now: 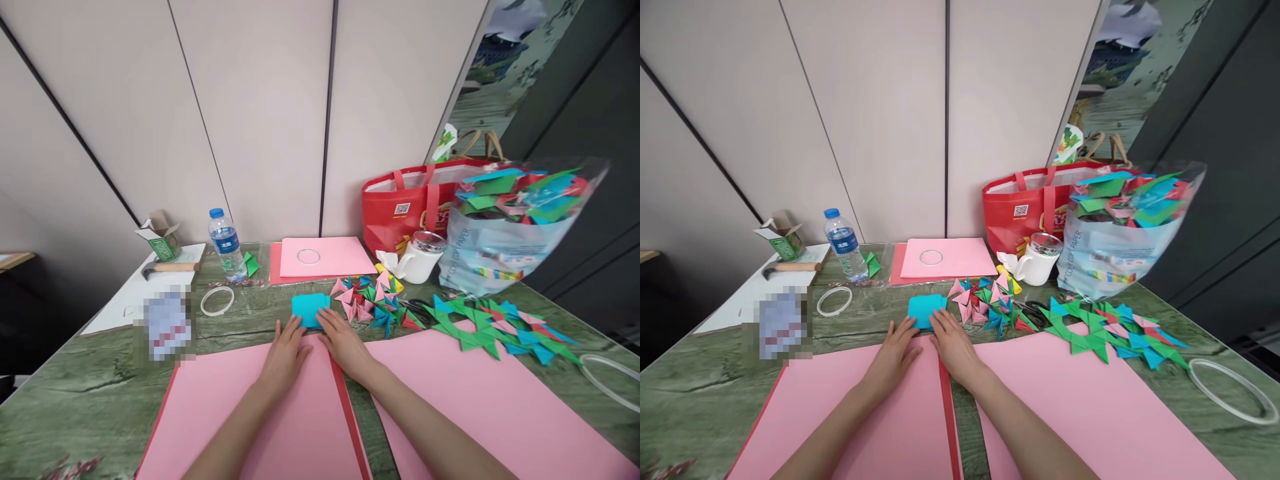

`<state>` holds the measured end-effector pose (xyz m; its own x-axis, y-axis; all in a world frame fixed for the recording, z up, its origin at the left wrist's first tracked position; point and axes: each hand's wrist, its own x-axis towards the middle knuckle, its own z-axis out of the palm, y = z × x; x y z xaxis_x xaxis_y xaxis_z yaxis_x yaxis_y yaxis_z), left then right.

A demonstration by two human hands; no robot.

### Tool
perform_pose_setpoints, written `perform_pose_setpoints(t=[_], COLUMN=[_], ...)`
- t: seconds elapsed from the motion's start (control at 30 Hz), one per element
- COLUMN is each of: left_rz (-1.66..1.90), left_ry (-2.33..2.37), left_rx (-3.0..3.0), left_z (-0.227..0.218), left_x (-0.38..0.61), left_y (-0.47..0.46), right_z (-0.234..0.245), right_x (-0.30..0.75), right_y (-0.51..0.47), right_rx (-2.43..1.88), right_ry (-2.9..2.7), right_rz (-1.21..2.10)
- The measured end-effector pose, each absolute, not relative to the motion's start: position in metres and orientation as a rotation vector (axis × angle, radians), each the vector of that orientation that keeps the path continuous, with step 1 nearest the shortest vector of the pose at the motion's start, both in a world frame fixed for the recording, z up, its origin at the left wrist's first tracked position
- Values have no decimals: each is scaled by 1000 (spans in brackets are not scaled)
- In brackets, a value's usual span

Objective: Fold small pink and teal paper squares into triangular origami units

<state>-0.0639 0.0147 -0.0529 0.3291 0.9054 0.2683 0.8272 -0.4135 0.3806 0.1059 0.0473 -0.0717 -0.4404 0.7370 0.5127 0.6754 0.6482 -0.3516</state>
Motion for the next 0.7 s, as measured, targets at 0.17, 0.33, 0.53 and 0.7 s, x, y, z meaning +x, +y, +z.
perform_pose_setpoints(t=[0.17,0.33,0.53,0.7], left_rz=[794,929,1159,1365], left_ry=[1537,1465,1521,1469], left_rx=[2419,2427,2243,1644], left_z=[-59,-57,-50,-34], left_x=[-66,-63,-61,-58], left_y=[17,17,14,12], right_z=[-77,-71,-58,-40], right_x=[109,112,114,116], right_y=[55,55,51,44], right_rx=[-1097,-1032,-1041,-926], right_ry=[-2224,-2142,-1892,-1620], right_rz=[78,131,271,195])
